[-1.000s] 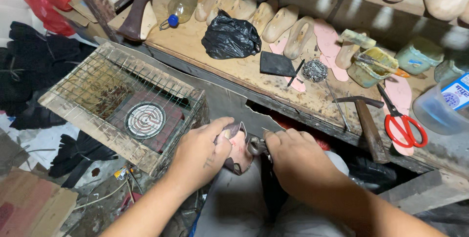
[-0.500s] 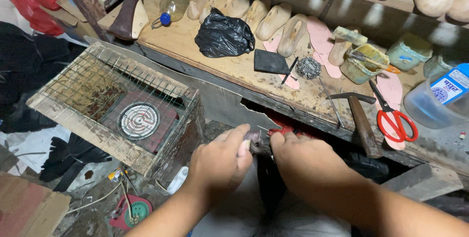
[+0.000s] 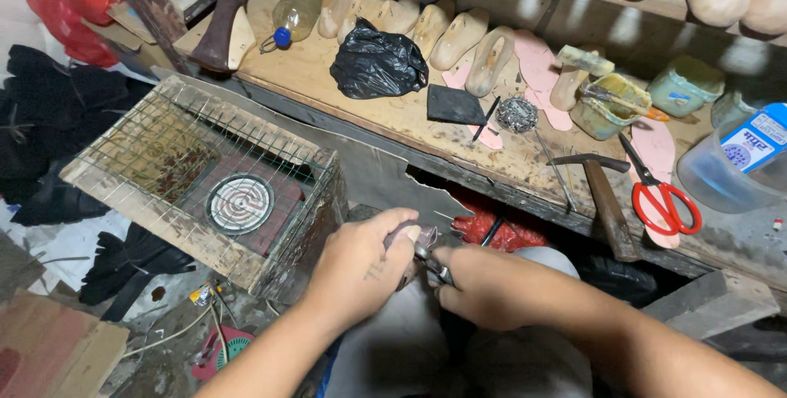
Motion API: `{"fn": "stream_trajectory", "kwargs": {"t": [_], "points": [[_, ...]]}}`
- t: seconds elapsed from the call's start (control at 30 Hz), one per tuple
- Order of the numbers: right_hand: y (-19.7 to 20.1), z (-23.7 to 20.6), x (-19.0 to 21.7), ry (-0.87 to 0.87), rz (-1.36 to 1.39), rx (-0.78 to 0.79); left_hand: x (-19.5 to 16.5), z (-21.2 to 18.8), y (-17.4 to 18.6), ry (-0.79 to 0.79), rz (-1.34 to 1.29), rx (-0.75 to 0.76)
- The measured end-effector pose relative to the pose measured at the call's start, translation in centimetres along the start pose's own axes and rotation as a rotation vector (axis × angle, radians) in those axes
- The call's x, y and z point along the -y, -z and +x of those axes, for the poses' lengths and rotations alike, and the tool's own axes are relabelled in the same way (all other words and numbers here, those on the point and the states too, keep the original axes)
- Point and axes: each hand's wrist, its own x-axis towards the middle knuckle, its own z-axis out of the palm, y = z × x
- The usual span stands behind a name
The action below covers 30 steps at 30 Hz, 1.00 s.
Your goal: The person trims and shapes a shoe sole using pliers and a hammer. They repeatedly cut the edge of the sole, tap it with a hammer, and inspect the fit while seated on the floor in a workshop.
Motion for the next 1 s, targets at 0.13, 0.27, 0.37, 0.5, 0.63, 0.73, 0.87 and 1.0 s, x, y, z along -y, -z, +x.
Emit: {"fn": "stream_trajectory", "kwargs": {"t": [0.13, 0.27, 0.37, 0.5, 0.63, 0.73, 0.87, 1.0], "points": [[-1.3, 0.5, -1.6, 0.188, -0.191, -0.327, 0.0, 0.2, 0.1, -0.119, 0.094, -0.113], [-0.6, -0.1, -1.7, 0.14, -0.281, -0.393, 0.1, -0.1, -0.7, -0.189, 0.142, -0.152], [0.0, -1.2, -0.6, -0.144, -0.326, -0.181, 0.2, -0.3, -1.2, -0.227, 0.171, -0.163], [-0.5, -2.5, 0.3, -0.084, -0.277, -0.152, 0.2, -0.5, -1.4, -0.321, 0.168, -0.122], [-0.7, -0.9, -0.8, 0.035, -0.112, 0.001, 0.0, -0.4, -0.9, -0.252, 0.111, -0.078], [-1.4, 0.6, -1.8, 0.118, -0.021, 0.011, 0.0, -0.4, -0.2, -0.125, 0.141, -0.025], [-1.9, 1.1, -2.3, 0.308, -0.112, -0.332, 0.3, -0.6, 0.3, -0.136, 0.211, -0.062], [-1.2, 0.2, -1.9, 0.208, -0.167, -0.346, 0.4, -0.8, -0.1, -0.162, 0.242, -0.086]]}}
